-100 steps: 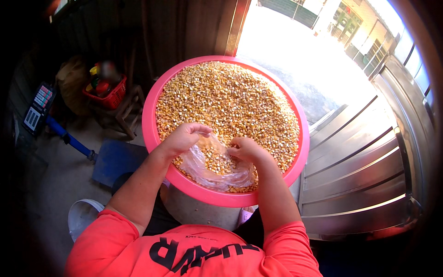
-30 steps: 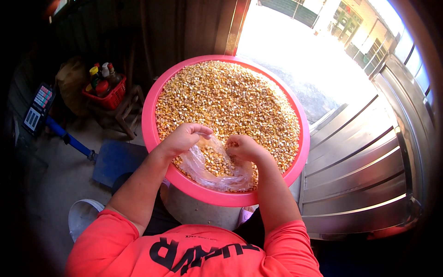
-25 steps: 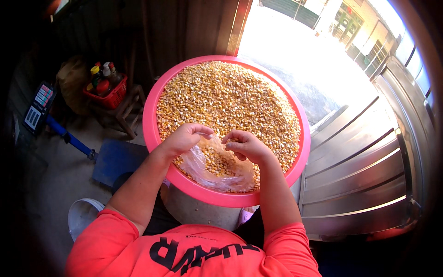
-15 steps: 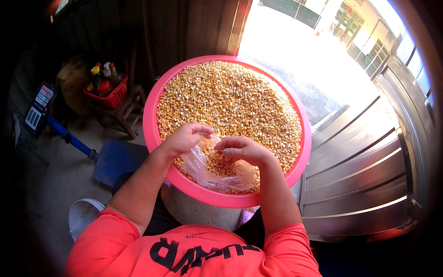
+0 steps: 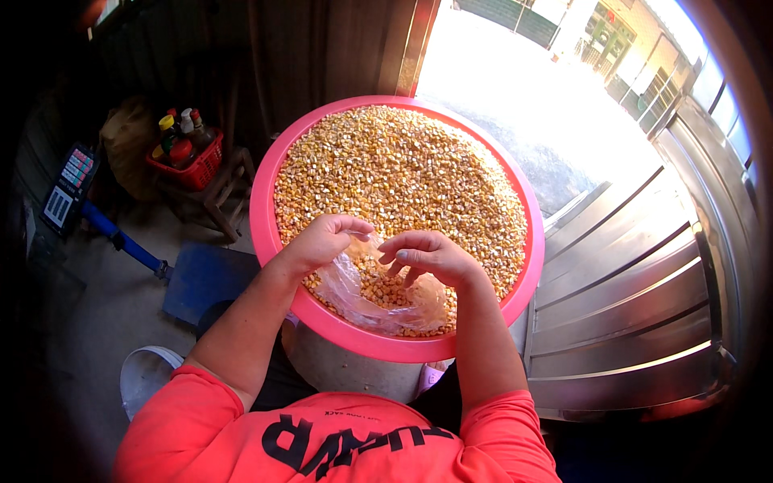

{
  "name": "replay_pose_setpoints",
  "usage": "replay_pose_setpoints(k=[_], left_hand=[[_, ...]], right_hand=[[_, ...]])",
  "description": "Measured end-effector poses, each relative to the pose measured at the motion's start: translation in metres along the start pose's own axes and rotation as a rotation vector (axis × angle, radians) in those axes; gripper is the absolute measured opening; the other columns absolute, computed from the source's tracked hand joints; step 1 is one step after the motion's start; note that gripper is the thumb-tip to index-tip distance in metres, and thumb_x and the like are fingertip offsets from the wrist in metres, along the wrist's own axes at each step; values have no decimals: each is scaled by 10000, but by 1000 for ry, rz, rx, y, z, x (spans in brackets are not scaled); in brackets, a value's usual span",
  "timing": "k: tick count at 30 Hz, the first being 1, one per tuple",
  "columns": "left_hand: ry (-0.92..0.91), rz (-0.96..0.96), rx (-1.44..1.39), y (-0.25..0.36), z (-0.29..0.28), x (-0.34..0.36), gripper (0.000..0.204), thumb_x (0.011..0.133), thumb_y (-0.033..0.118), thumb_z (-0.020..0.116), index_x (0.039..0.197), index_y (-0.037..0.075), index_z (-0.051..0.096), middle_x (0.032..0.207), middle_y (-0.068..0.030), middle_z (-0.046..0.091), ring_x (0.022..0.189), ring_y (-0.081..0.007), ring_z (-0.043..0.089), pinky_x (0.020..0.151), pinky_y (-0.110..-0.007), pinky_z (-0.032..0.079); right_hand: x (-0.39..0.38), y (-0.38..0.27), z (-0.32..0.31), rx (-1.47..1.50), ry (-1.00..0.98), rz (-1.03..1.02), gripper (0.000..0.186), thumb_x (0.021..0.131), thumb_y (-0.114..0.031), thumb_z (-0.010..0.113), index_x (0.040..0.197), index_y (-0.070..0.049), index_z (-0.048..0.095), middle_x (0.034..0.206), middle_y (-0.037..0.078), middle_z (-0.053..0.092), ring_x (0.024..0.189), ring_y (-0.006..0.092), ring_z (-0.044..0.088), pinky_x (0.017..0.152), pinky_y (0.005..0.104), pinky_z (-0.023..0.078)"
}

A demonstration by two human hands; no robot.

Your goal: The person picks up corn kernels from a large basin and places them into small plastic bags, then places the filled bags onto a scale or into a box.

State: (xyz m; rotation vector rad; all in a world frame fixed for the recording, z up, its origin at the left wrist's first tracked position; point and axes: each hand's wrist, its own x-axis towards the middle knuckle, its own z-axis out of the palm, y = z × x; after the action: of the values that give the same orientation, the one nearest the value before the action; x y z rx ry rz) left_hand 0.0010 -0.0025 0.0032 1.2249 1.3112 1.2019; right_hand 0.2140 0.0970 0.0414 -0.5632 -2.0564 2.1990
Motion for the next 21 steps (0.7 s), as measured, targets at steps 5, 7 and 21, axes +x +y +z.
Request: replay_pose_setpoints(k=[5,7,21], left_hand=[[8,19,19,-1,0,1,314,804,-37,441,1066,-23,615,995,-129,628,931,-172,592,810,-265,462],[27,4,-5,-1,1,1,273,803,-47,479,1024,-17,636,976,-129,643,932,-187,606,812,-291,473],[5,-37,-63,1,2,1,266,779,-31,575,1038,-16,629,983,-117,637,933,-180,599,803,-286,477]], right_hand=[[10,16,-16,-208,409,27,206,863,-106,542,1054,-49,594,824,31,642,699,85,583,565,217,479],[12,23,-17,-555,505,97,246,821,-117,575,1058,-50,588,791,67,641,683,145,596,587,279,484],[18,41,-19,-837,184,191,245,766,-200,642,974,-70,623,841,121,646,755,228,606,689,339,474]])
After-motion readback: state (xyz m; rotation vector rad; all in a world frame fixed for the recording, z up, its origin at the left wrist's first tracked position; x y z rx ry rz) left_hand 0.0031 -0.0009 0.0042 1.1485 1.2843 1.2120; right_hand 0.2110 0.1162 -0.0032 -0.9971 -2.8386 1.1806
